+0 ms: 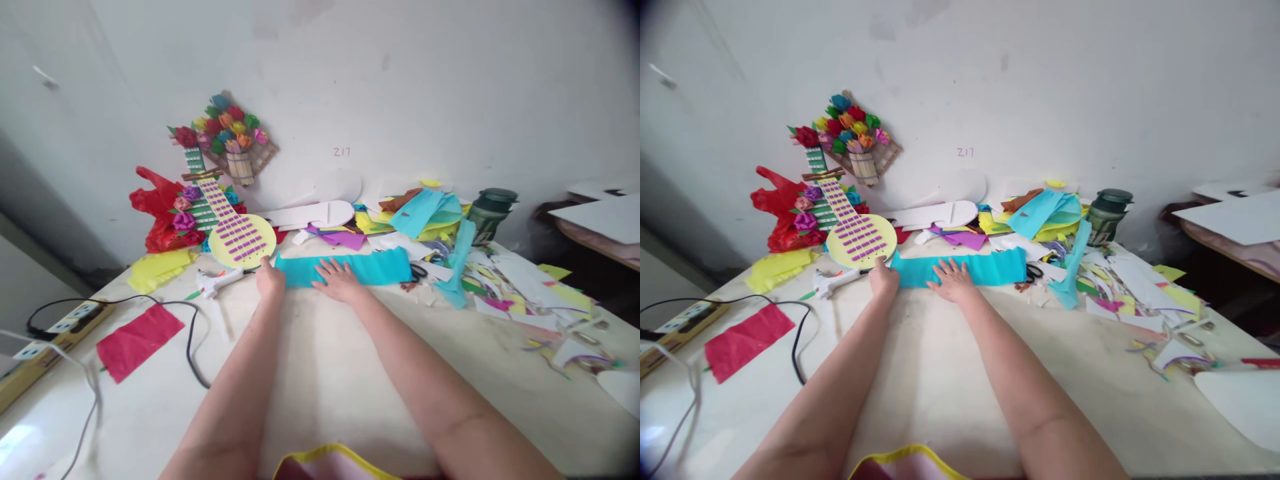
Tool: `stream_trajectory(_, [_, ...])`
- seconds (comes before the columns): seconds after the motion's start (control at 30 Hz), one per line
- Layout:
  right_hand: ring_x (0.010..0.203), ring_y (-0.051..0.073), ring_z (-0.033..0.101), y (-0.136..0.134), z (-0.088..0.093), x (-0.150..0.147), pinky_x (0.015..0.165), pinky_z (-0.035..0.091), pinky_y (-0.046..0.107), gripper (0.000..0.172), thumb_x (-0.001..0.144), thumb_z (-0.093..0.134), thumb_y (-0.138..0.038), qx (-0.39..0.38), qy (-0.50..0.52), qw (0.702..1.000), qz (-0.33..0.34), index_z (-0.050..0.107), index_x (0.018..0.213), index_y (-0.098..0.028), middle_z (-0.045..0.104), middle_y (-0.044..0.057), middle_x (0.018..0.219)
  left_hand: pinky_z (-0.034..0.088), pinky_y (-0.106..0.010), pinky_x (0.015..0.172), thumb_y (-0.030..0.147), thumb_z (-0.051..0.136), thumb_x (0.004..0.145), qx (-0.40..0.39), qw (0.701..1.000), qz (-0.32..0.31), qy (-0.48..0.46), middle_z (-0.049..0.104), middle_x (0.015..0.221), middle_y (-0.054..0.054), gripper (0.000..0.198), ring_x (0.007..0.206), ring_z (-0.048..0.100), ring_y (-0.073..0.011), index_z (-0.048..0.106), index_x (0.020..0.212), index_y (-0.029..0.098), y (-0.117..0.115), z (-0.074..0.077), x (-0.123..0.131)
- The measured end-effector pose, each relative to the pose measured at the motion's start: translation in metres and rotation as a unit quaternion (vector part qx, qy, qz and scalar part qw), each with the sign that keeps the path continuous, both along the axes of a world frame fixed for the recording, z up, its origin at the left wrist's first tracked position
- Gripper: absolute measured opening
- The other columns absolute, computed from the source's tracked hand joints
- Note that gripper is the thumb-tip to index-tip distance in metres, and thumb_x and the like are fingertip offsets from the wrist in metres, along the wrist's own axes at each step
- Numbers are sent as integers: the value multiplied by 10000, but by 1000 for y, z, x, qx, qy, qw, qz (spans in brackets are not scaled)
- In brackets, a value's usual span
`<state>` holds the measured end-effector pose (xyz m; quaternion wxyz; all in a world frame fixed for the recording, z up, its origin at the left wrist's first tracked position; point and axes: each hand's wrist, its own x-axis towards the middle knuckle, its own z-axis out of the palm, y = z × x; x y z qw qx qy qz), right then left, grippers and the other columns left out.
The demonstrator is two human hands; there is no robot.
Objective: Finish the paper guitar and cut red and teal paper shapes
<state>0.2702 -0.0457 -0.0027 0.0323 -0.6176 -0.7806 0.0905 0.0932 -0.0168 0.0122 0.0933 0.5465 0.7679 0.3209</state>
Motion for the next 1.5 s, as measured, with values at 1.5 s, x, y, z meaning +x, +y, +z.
stream_trajectory(1.5, [1029, 229, 503, -32, 39, -245, 915, 314, 346, 255, 855, 491, -279, 192, 54, 914, 353, 699, 956, -172, 650, 84, 1031, 447, -307, 721, 315, 521, 717, 49, 978, 200, -24, 703, 894, -91, 294, 849, 629, -243, 699, 904, 174, -78, 43, -227])
